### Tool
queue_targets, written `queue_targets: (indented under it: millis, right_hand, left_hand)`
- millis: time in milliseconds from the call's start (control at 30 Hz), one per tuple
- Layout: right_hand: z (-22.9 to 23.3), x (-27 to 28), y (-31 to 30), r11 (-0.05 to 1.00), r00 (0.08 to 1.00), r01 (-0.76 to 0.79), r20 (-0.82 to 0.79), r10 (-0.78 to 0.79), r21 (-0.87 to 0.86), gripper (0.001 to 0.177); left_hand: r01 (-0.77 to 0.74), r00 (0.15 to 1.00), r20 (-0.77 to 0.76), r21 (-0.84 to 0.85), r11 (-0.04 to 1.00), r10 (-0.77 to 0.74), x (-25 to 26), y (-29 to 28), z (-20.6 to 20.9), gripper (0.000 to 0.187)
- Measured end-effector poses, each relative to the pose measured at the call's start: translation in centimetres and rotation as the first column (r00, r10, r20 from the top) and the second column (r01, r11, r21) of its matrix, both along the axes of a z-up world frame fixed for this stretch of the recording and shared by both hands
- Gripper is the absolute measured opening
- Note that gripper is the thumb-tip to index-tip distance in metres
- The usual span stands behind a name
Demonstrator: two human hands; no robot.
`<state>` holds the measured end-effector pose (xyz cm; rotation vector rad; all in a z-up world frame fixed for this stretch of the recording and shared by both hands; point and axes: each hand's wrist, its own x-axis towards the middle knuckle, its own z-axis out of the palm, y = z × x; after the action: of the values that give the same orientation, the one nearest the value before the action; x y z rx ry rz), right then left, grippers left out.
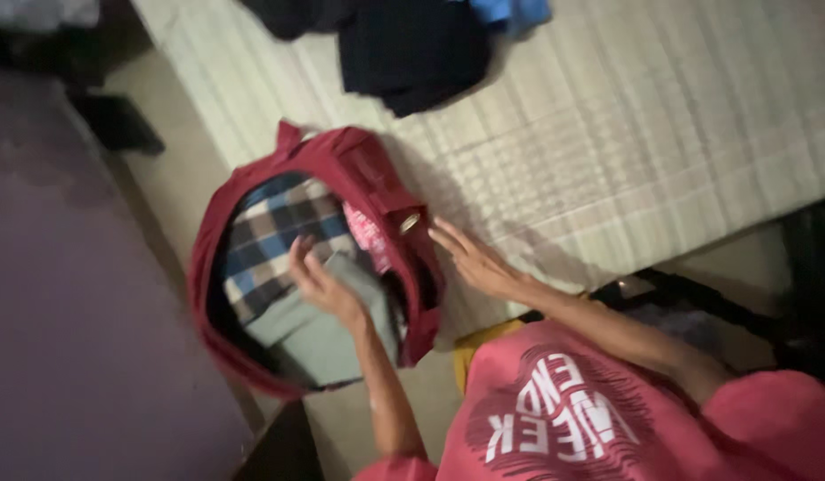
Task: The person folds several pieces of clothing on a bed and places them into a red bag. The items include a patterned cloth, a checkered shirt, gray pants, a red patterned sweater, an orange striped shirt, and a maroon cloth. The person smooths and folds each item before stacking them in the bag.
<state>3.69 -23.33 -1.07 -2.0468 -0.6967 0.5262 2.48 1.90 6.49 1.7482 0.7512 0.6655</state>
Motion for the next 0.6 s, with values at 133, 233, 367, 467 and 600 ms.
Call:
queue_targets:
  millis: [133, 233, 367, 467, 600]
  right_hand:
    - [-4.0, 0.4, -7.7, 0.999, 0.994, -0.045, 0.103, 0.045, 0.001, 0.075]
    - [-5.2, 3.9, -14.4, 0.99, 0.99, 0.132, -0.054, -0.134, -0.04, 0.068]
    - [-7.7, 12.0, -25.1, 0.929, 0.933, 0.36, -0.042, -0.358, 0.082, 0.064]
    - [-11.4, 19.5, -34.2, 0.807, 0.808, 0.583, -0.177, -0.562, 0.101, 0.044]
    - [-17.1, 31.1, -44.2, 0.699, 0.706, 0.695, 0.025, -0.708, 0.169, 0.025]
  left_hand:
    - [0.235, 0.963, 0.092, 0.182, 0.955, -0.255, 3.4, -11.1, 4.4, 0.024]
    - [0.503, 0.862, -0.113, 0.066, 0.862, -0.494, 6.9, -21.4, 1.0, 0.031]
    - [0.7, 0.696, -0.244, 0.023, 0.714, -0.675, 12.5, -33.1, -10.8, 0.043]
    - [0.783, 0.594, -0.393, 0.08, 0.618, -0.702, 17.0, -38.0, -21.8, 0.056]
    - [0.875, 0.3, -0.777, -0.006, 0.483, -0.554, 21.3, -41.0, -30.7, 0.082]
